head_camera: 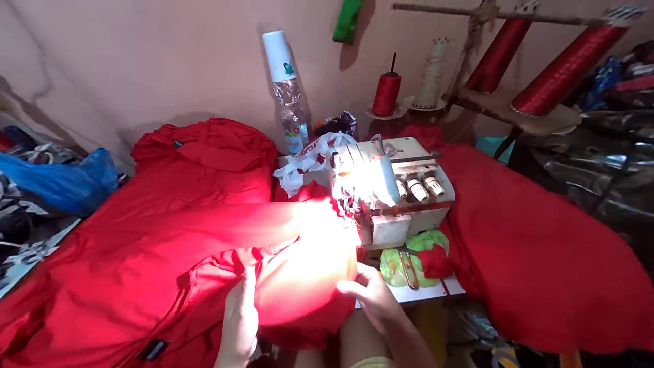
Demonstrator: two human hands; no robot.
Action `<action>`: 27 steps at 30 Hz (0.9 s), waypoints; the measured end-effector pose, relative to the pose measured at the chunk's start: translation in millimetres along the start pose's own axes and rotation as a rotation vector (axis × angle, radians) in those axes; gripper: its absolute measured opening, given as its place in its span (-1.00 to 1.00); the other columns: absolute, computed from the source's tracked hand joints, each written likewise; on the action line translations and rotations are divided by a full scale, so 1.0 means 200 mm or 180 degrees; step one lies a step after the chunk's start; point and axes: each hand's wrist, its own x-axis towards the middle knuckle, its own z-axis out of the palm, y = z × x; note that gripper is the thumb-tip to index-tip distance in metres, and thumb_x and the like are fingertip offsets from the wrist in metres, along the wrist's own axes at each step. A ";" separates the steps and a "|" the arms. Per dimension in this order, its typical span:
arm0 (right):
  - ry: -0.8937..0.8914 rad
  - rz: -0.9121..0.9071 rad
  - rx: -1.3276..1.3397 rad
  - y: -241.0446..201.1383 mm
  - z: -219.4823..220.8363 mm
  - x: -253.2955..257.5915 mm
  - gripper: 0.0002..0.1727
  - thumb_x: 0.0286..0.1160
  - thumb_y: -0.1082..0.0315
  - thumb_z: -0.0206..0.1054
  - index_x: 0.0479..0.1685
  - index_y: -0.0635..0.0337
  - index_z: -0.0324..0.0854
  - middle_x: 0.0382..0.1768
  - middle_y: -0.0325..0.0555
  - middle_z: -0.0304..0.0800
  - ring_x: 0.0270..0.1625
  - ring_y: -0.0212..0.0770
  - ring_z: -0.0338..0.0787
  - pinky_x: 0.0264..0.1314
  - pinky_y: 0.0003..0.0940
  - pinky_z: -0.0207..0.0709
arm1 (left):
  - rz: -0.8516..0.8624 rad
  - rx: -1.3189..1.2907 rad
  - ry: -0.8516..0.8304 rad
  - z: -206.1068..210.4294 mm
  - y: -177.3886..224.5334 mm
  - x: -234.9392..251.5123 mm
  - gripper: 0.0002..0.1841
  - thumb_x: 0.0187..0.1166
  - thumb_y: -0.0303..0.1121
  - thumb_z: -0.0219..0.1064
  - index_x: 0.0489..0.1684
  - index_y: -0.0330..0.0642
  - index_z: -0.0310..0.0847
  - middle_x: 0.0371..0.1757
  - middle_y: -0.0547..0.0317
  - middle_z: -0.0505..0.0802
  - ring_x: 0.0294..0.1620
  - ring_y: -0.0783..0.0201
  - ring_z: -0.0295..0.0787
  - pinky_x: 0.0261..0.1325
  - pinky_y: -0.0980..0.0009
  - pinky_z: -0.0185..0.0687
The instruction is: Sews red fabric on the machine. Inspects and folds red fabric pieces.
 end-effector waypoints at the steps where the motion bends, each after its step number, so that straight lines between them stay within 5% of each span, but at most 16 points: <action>1: 0.0022 -0.0034 -0.0023 -0.02 -0.01 -0.04 -0.81 0.19 0.48 0.47 -0.20 0.11 0.76 -0.25 -0.38 0.88 -0.12 -0.51 0.85 0.05 -0.48 0.74 | 0.0014 -0.0045 0.0054 0.00 0.00 0.00 -0.65 0.82 -0.43 -0.16 -0.11 -0.25 0.62 -0.18 0.60 0.82 0.01 0.84 0.69 0.24 0.73 0.58; 3: 0.0074 -0.0134 -0.0204 -0.02 -0.02 -0.12 -0.79 0.16 0.50 0.46 -0.18 0.14 0.79 -0.27 -0.39 0.91 -0.16 -0.54 0.86 0.01 -0.50 0.76 | 0.0052 -0.0135 0.0081 0.01 0.00 0.00 -0.65 0.78 -0.47 -0.11 -0.29 -0.04 0.64 -0.32 0.73 0.83 -0.13 0.84 0.73 0.11 0.74 0.64; 6: 0.0208 -0.0222 -0.0958 0.05 -0.03 -0.28 -0.86 0.24 0.53 0.50 -0.22 0.29 0.79 -0.25 -0.28 0.91 -0.17 -0.56 0.85 -0.02 -0.53 0.76 | 0.0126 -0.0247 0.0059 0.04 0.00 -0.04 -0.75 0.65 -0.59 0.05 -0.13 -0.17 0.68 -0.21 0.69 0.88 -0.06 0.79 0.77 0.17 0.69 0.69; 8: 0.0394 -0.0294 -0.1239 0.08 -0.05 -0.38 -0.79 0.28 0.51 0.49 -0.13 0.45 0.79 -0.07 -0.08 0.87 -0.04 -0.51 0.84 0.11 -0.51 0.75 | 0.0188 -0.0271 0.0027 0.05 -0.03 -0.08 -0.73 0.51 -0.65 0.14 0.14 -0.42 0.54 -0.01 0.49 0.86 0.10 0.69 0.76 0.29 0.62 0.68; 10: 0.0534 -0.0289 -0.1166 0.07 -0.11 -0.43 -0.81 0.33 0.53 0.44 -0.12 0.44 0.78 -0.09 -0.13 0.89 -0.03 -0.49 0.86 0.15 -0.46 0.76 | 0.0430 -0.0114 0.0104 0.05 -0.06 -0.10 -0.49 0.46 -0.66 0.24 0.39 -0.65 0.19 0.15 0.27 0.74 0.21 0.68 0.69 0.36 0.63 0.63; 13: 0.0456 -0.0163 -0.0996 0.07 -0.16 -0.47 -0.92 0.46 0.52 0.37 -0.26 0.33 0.77 -0.24 -0.32 0.86 -0.15 -0.55 0.82 0.02 -0.50 0.75 | 0.1214 0.0418 0.0333 0.02 -0.06 -0.05 -0.29 0.51 -0.56 0.26 0.49 -0.92 -0.08 0.39 -0.23 0.57 0.41 0.64 0.52 0.49 0.67 0.43; 16: 0.0372 -0.0175 -0.0867 0.12 -0.10 -0.48 -0.88 0.52 0.51 0.32 -0.28 0.33 0.77 -0.22 -0.31 0.85 -0.16 -0.57 0.81 -0.01 -0.54 0.75 | 0.1609 0.0817 0.0408 0.00 -0.04 0.07 -0.26 0.62 -0.45 0.22 0.54 -0.93 -0.11 0.56 -0.55 0.38 0.59 0.50 0.38 0.56 0.64 0.33; 21: 0.0745 -0.0378 -0.0801 0.16 -0.04 -0.40 -0.85 0.45 0.56 0.33 -0.44 0.25 0.75 -0.28 -0.37 0.83 -0.17 -0.63 0.77 -0.03 -0.62 0.69 | 0.1659 0.0513 0.0211 0.05 -0.03 0.27 -0.25 0.62 -0.41 0.28 0.59 -0.82 -0.06 0.50 -0.26 0.50 0.42 0.58 0.53 0.39 0.65 0.52; 24: 0.0936 -0.0481 -0.0818 0.14 -0.03 -0.32 -0.82 0.41 0.56 0.36 -0.51 0.18 0.74 -0.33 -0.40 0.84 -0.22 -0.64 0.77 -0.11 -0.66 0.68 | 0.1477 0.0562 0.0108 0.09 0.00 0.38 -0.26 0.61 -0.41 0.25 0.63 -0.75 -0.05 0.50 -0.24 0.52 0.38 0.58 0.56 0.39 0.65 0.51; 27: 0.1069 -0.0683 -0.0825 0.12 -0.01 -0.22 -0.83 0.39 0.53 0.38 -0.54 0.16 0.72 -0.36 -0.40 0.83 -0.26 -0.64 0.76 -0.14 -0.69 0.68 | 0.1227 0.0820 0.0204 0.13 0.02 0.49 -0.29 0.60 -0.36 0.24 0.69 -0.54 0.05 0.38 -0.13 0.58 0.15 0.61 0.61 0.14 0.65 0.55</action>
